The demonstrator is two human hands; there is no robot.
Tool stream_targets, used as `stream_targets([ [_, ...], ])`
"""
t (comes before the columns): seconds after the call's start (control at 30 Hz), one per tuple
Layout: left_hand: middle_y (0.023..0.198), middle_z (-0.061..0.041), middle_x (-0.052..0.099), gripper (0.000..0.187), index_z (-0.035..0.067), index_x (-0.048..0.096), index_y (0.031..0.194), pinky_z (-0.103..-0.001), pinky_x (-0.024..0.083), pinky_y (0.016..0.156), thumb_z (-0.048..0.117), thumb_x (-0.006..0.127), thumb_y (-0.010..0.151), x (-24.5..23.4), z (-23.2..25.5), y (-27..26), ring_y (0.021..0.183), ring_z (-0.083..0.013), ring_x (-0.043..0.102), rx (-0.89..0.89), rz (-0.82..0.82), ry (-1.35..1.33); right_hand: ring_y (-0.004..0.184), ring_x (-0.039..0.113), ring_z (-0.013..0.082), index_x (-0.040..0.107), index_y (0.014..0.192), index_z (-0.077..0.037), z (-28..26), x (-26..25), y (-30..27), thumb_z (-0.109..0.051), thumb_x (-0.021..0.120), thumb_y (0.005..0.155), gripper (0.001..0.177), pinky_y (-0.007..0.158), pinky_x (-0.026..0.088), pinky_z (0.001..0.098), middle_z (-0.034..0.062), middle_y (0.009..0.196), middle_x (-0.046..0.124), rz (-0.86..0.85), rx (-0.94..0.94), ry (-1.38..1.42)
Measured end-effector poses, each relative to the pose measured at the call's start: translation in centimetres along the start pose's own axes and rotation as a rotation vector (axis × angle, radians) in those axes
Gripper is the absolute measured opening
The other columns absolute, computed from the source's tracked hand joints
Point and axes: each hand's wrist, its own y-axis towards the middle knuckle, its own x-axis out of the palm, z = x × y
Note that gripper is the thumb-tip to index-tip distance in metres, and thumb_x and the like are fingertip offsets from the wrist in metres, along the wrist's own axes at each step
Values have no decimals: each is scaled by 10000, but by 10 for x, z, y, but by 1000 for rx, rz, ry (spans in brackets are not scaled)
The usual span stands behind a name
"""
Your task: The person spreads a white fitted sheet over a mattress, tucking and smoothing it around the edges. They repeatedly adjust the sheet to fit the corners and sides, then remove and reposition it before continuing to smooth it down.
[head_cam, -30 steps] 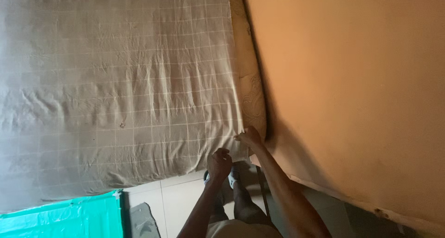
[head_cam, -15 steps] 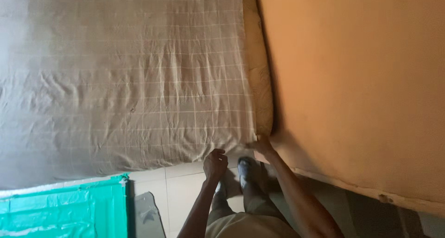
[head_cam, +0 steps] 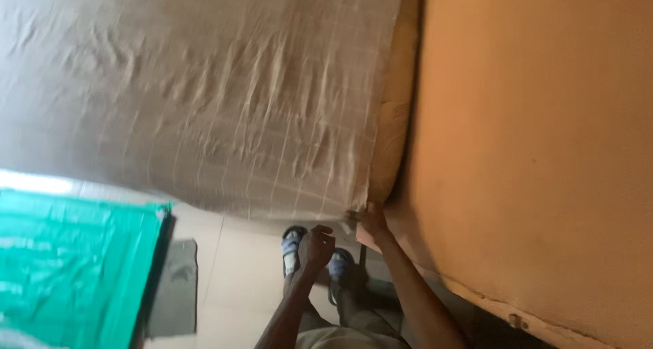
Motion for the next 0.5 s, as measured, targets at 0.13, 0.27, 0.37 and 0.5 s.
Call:
stream_targets([
  [0.13,946,-155,749,279,86,695,1141,-439,580,782,151,650,875,24,-10,-36,864,-310,732,-23,98,-294,810,715,170,593,1036,-14,-7,-12,-10,-158,880,786,407,700,605,362,91,932,700,-87,16,-32],
  [0.27,1027,-126,782,306,102,746,1119,-393,609,833,219,722,837,8,-6,-66,940,-272,763,-217,-30,-103,790,710,191,611,1032,8,5,2,-7,-182,856,811,381,689,594,370,121,923,705,-27,54,-124],
  [0.37,1040,-133,778,339,93,726,1170,-393,617,832,213,704,853,-13,3,-72,930,-265,772,-261,-54,-94,775,706,207,625,1030,24,8,15,9,-201,839,831,369,681,586,376,144,917,709,15,58,-173],
  [0.5,1019,-111,784,330,96,732,1155,-399,601,847,203,707,844,-32,4,-84,930,-258,763,-345,-62,-104,755,701,228,643,1026,46,16,11,12,-225,815,856,363,670,576,385,174,908,715,12,67,-273],
])
